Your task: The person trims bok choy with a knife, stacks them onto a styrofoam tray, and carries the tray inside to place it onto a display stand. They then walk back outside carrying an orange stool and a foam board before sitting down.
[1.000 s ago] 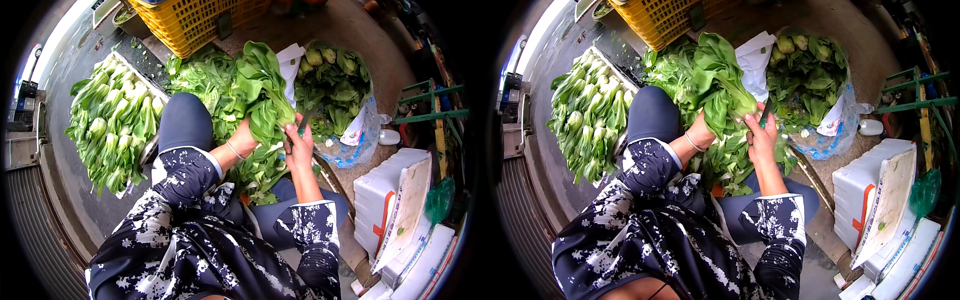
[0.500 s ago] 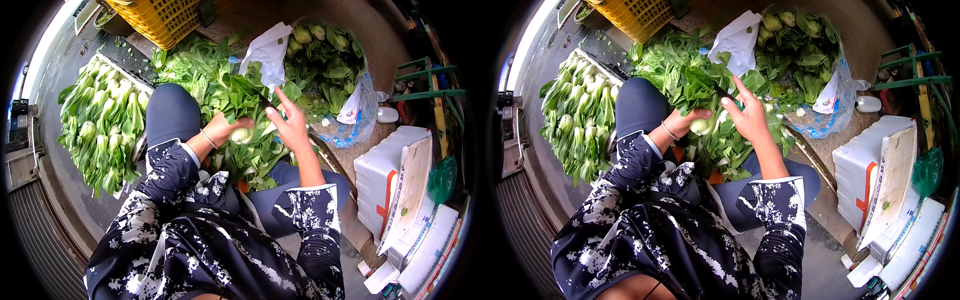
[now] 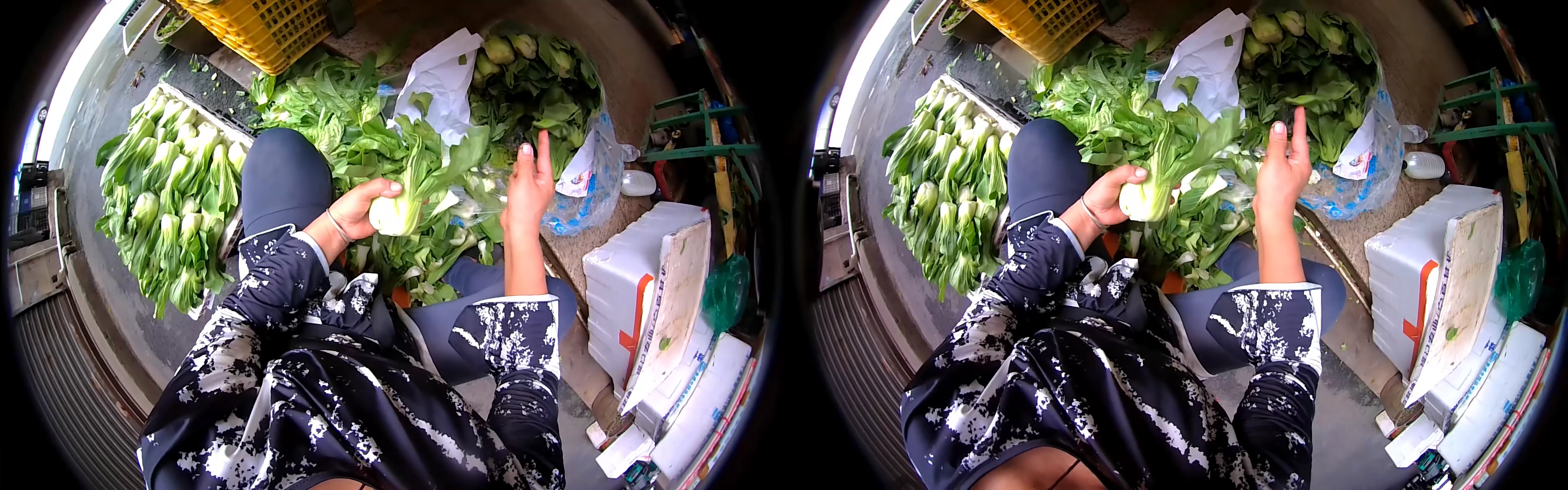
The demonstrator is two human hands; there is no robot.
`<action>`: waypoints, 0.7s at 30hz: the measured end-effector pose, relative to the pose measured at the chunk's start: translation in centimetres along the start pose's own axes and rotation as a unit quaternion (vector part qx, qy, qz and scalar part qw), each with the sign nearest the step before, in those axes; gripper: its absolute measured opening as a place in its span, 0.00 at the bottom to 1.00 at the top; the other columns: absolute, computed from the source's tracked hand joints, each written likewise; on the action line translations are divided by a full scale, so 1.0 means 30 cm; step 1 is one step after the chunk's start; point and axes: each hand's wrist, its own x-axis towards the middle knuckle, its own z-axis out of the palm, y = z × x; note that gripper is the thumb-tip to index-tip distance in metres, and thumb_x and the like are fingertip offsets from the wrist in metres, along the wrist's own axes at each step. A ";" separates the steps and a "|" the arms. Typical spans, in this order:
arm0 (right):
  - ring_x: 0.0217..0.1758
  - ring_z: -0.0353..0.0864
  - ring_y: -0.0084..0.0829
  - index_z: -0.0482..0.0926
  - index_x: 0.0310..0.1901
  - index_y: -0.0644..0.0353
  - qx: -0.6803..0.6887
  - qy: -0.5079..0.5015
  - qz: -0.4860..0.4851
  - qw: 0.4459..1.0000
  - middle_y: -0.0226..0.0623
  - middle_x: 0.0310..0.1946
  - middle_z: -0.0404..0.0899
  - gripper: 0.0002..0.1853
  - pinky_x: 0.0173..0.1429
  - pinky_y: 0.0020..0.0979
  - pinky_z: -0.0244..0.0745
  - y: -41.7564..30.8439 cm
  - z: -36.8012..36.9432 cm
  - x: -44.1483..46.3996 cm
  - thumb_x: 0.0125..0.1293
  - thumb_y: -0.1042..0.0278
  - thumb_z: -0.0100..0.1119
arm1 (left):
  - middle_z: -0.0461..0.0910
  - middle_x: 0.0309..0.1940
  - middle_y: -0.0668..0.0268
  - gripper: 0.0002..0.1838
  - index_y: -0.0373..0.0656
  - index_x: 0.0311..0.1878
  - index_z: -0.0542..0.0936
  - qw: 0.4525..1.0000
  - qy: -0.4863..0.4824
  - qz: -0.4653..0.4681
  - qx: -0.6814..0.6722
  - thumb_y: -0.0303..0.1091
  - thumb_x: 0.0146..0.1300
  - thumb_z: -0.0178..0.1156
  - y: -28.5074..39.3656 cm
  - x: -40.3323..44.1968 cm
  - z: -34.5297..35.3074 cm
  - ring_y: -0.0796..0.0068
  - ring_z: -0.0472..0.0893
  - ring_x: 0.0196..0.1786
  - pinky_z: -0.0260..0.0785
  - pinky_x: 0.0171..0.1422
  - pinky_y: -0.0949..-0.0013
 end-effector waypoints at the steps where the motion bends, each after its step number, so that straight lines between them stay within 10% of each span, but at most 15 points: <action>1: 0.21 0.56 0.10 0.61 0.58 0.57 -0.016 -0.019 0.001 1.000 0.23 0.24 0.70 0.24 0.25 0.16 0.54 -0.019 0.000 -0.021 0.60 0.66 0.51 | 0.71 0.46 0.53 0.25 0.32 0.53 0.64 1.000 0.001 0.003 0.000 0.31 0.52 0.53 -0.002 0.003 0.006 0.64 0.75 0.45 0.66 0.53 0.64; 5: 0.26 0.64 0.13 0.64 0.57 0.56 -0.103 -0.252 0.003 0.962 0.28 0.31 0.75 0.22 0.31 0.16 0.61 -0.023 0.040 -0.115 0.60 0.66 0.51 | 0.72 0.46 0.61 0.32 0.38 0.53 0.65 0.992 0.013 0.122 0.041 0.54 0.53 0.53 -0.005 0.011 0.009 0.68 0.74 0.47 0.65 0.53 0.65; 8: 0.43 0.74 0.26 0.66 0.55 0.56 -0.141 -0.382 -0.031 0.913 0.41 0.44 0.75 0.22 0.46 0.24 0.67 -0.025 0.091 -0.203 0.59 0.63 0.51 | 0.73 0.44 0.63 0.28 0.41 0.50 0.67 0.986 0.041 0.137 0.085 0.53 0.53 0.54 -0.001 0.002 -0.011 0.71 0.74 0.46 0.66 0.52 0.66; 12: 0.50 0.72 0.39 0.66 0.55 0.51 -0.215 -0.365 -0.039 0.905 0.48 0.45 0.72 0.22 0.51 0.29 0.65 0.037 0.089 -0.209 0.58 0.58 0.49 | 0.74 0.39 0.65 0.25 0.41 0.46 0.69 0.979 0.084 0.150 0.110 0.52 0.54 0.54 -0.017 0.019 0.000 0.74 0.75 0.42 0.68 0.47 0.68; 14: 0.52 0.69 0.24 0.68 0.54 0.55 -0.266 -0.373 0.025 0.889 0.40 0.48 0.72 0.20 0.55 0.25 0.60 0.021 0.091 -0.203 0.58 0.67 0.51 | 0.74 0.37 0.66 0.24 0.41 0.45 0.70 0.976 0.107 0.154 0.112 0.51 0.54 0.54 -0.025 0.023 0.001 0.74 0.75 0.40 0.68 0.45 0.68; 19: 0.49 0.71 0.23 0.71 0.51 0.53 -0.285 -0.345 0.037 0.893 0.38 0.45 0.75 0.17 0.53 0.23 0.63 0.036 0.095 -0.206 0.58 0.65 0.51 | 0.75 0.38 0.64 0.23 0.41 0.44 0.70 0.987 0.100 0.115 0.045 0.51 0.54 0.54 -0.035 0.021 0.011 0.73 0.76 0.40 0.69 0.45 0.69; 21: 0.33 0.77 0.33 0.71 0.50 0.39 -0.315 -0.301 0.016 0.900 0.42 0.36 0.77 0.17 0.40 0.27 0.69 0.060 0.090 -0.195 0.57 0.54 0.49 | 0.75 0.37 0.64 0.23 0.40 0.44 0.71 0.987 0.105 0.107 0.050 0.51 0.54 0.54 -0.046 0.023 -0.005 0.72 0.76 0.39 0.70 0.45 0.68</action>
